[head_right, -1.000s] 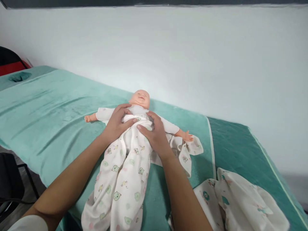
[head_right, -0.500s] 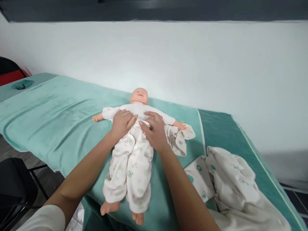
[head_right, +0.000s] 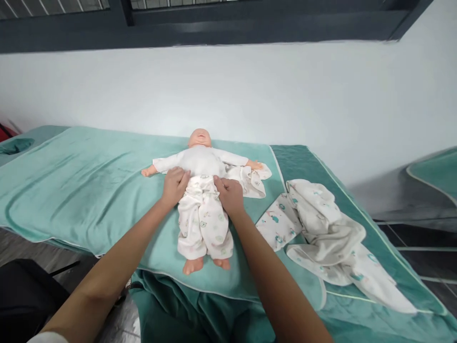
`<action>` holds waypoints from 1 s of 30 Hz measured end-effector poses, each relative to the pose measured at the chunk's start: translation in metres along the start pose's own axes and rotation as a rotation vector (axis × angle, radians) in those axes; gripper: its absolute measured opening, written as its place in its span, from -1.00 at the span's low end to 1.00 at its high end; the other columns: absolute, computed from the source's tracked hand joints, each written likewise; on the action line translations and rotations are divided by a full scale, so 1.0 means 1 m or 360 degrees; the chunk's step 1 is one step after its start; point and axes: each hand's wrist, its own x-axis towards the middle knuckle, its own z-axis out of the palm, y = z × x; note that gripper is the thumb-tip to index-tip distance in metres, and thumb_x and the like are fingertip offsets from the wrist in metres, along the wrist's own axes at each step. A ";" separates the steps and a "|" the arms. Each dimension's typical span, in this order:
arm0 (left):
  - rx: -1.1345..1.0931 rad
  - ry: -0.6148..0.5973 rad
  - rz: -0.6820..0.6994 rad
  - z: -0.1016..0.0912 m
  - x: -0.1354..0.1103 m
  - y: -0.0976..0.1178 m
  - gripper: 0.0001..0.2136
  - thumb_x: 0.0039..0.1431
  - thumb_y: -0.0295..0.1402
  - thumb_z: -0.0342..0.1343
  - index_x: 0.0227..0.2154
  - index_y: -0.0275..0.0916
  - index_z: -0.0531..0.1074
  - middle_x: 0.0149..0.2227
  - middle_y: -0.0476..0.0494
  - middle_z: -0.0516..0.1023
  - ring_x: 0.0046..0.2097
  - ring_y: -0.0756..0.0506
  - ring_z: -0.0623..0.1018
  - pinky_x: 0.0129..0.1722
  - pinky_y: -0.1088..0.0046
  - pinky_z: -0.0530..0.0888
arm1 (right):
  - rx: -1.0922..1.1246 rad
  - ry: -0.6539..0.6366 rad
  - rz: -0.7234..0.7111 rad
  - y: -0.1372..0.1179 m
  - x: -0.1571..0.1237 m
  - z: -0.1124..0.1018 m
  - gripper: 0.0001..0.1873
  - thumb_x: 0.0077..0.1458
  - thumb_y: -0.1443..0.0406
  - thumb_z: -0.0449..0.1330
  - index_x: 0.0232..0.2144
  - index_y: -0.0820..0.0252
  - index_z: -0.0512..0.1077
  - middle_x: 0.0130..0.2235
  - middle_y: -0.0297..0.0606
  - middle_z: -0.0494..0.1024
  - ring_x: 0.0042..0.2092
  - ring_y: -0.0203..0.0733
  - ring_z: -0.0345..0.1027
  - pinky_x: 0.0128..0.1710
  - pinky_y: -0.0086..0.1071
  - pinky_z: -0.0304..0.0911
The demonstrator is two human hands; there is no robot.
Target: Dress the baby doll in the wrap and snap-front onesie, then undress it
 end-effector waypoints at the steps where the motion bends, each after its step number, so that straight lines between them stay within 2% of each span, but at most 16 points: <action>1: -0.0080 -0.0030 -0.0018 -0.006 -0.016 0.004 -0.53 0.44 -0.17 -0.22 -0.63 -0.17 0.10 -0.54 -0.04 0.29 -0.34 -0.07 0.36 -0.22 0.30 0.27 | 0.0039 -0.0007 0.0021 0.000 0.002 0.002 -0.39 0.26 -0.03 0.04 -0.65 0.12 -0.09 -0.61 -0.42 -0.06 -0.51 -0.31 -0.11 -0.46 -0.32 -0.09; 4: -0.0264 -0.0118 -0.0152 -0.018 -0.057 0.014 -0.55 0.44 -0.15 -0.21 -0.61 -0.17 0.11 -0.53 -0.03 0.29 -0.35 -0.07 0.35 -0.22 0.33 0.30 | 0.0093 0.0014 0.0040 0.001 0.005 0.006 -0.36 0.24 -0.08 0.05 -0.67 0.11 -0.11 -0.62 -0.41 -0.08 -0.51 -0.32 -0.13 -0.50 -0.33 -0.11; 7: -0.0266 -0.0202 -0.0225 -0.018 -0.071 0.019 -0.65 0.35 -0.05 -0.03 -0.46 -0.18 0.27 -0.39 -0.05 0.41 -0.25 -0.09 0.41 -0.16 0.32 0.33 | 0.0124 0.0065 0.0041 0.002 0.006 0.006 -0.36 0.22 -0.11 0.06 -0.67 0.11 -0.08 -0.62 -0.41 -0.04 -0.51 -0.32 -0.12 -0.51 -0.35 -0.12; 9: -0.0175 -0.0234 -0.0234 -0.013 -0.067 0.018 -0.67 0.25 0.01 0.09 -0.34 -0.18 0.33 -0.28 -0.08 0.45 -0.17 -0.12 0.44 -0.11 0.29 0.32 | 0.0150 0.0090 0.0073 -0.001 0.003 0.003 -0.37 0.21 -0.11 0.05 -0.66 0.10 -0.05 -0.61 -0.41 -0.01 -0.50 -0.32 -0.10 -0.51 -0.36 -0.11; 11: -0.0073 -0.0253 -0.0251 -0.008 -0.059 0.016 -0.67 0.25 0.00 0.10 -0.28 -0.19 0.35 -0.22 -0.11 0.47 -0.12 -0.15 0.46 -0.07 0.27 0.31 | 0.0111 0.0079 0.0138 -0.006 -0.010 -0.002 -0.39 0.22 -0.11 0.03 -0.66 0.10 -0.04 -0.61 -0.41 0.00 -0.50 -0.32 -0.09 -0.51 -0.36 -0.11; 15: 0.0069 -0.0337 -0.0185 -0.003 -0.045 0.010 -0.71 0.31 -0.05 0.05 -0.28 -0.20 0.37 -0.21 -0.13 0.50 -0.09 -0.16 0.47 -0.07 0.26 0.29 | -0.0012 -0.0050 0.0269 -0.020 -0.060 -0.015 -0.42 0.25 -0.08 -0.02 -0.65 0.10 -0.02 -0.62 -0.40 0.02 -0.50 -0.29 -0.04 -0.50 -0.36 -0.08; 17: 0.0119 -0.0403 -0.0101 -0.003 -0.038 0.005 -0.72 0.31 -0.06 0.06 -0.27 -0.20 0.39 -0.20 -0.14 0.51 -0.08 -0.17 0.46 -0.07 0.27 0.28 | 0.0003 -0.0176 0.0210 -0.025 -0.083 -0.021 -0.46 0.26 -0.05 0.00 -0.63 0.12 0.11 -0.58 -0.39 0.14 -0.46 -0.25 0.08 -0.43 -0.36 0.06; 19: 0.0153 -0.0443 -0.0056 -0.003 -0.029 0.000 -0.73 0.31 -0.08 0.06 -0.25 -0.20 0.40 -0.19 -0.14 0.51 -0.06 -0.18 0.45 -0.07 0.28 0.29 | 0.0060 -0.0398 0.0144 -0.029 -0.096 -0.028 -0.60 0.20 -0.04 0.09 -0.44 0.14 0.35 -0.43 -0.34 0.38 -0.33 -0.18 0.26 -0.28 -0.31 0.23; 20: 0.0164 -0.0449 -0.0053 -0.002 -0.024 -0.002 -0.74 0.32 -0.08 0.06 -0.25 -0.20 0.40 -0.19 -0.15 0.51 -0.05 -0.18 0.45 -0.06 0.28 0.29 | 0.0068 -0.0500 0.0118 -0.030 -0.099 -0.031 -0.62 0.12 -0.04 0.18 -0.29 0.14 0.41 -0.30 -0.29 0.47 -0.23 -0.11 0.33 -0.18 -0.26 0.28; 22: 0.0172 -0.0458 -0.0053 -0.001 -0.017 -0.005 -0.75 0.33 -0.11 0.04 -0.25 -0.20 0.41 -0.18 -0.15 0.50 -0.05 -0.18 0.45 -0.07 0.29 0.31 | 0.0008 -0.0620 0.0085 -0.033 -0.099 -0.036 -0.37 -0.11 -0.03 0.37 -0.06 0.15 0.38 -0.09 -0.20 0.49 -0.03 0.02 0.35 -0.01 -0.12 0.29; 24: 0.0151 -0.0446 -0.0067 -0.001 -0.015 -0.005 -0.76 0.33 -0.12 0.05 -0.25 -0.21 0.41 -0.18 -0.16 0.50 -0.05 -0.18 0.45 -0.06 0.29 0.32 | -0.0123 -0.0619 0.0094 -0.036 -0.096 -0.035 -0.26 -0.25 0.00 0.45 -0.04 0.15 0.35 -0.06 -0.18 0.47 0.03 0.10 0.32 0.06 -0.03 0.25; 27: 0.0031 -0.0359 -0.0136 -0.008 -0.026 0.004 -0.77 0.31 -0.14 0.08 -0.26 -0.20 0.42 -0.20 -0.15 0.50 -0.07 -0.17 0.45 -0.05 0.29 0.34 | -0.0190 -0.0526 0.0156 -0.036 -0.092 -0.027 -0.39 -0.16 0.03 0.39 -0.11 0.16 0.32 -0.13 -0.19 0.48 -0.01 0.10 0.35 0.04 -0.01 0.25; 30: -0.0173 -0.0342 -0.0187 -0.026 -0.052 0.018 -0.77 0.32 -0.13 0.06 -0.29 -0.19 0.42 -0.25 -0.11 0.48 -0.12 -0.14 0.45 -0.07 0.31 0.37 | -0.0095 -0.0457 0.0188 -0.031 -0.090 -0.017 -0.57 -0.04 0.09 0.29 -0.16 0.14 0.31 -0.18 -0.21 0.50 -0.10 0.04 0.37 -0.04 -0.07 0.27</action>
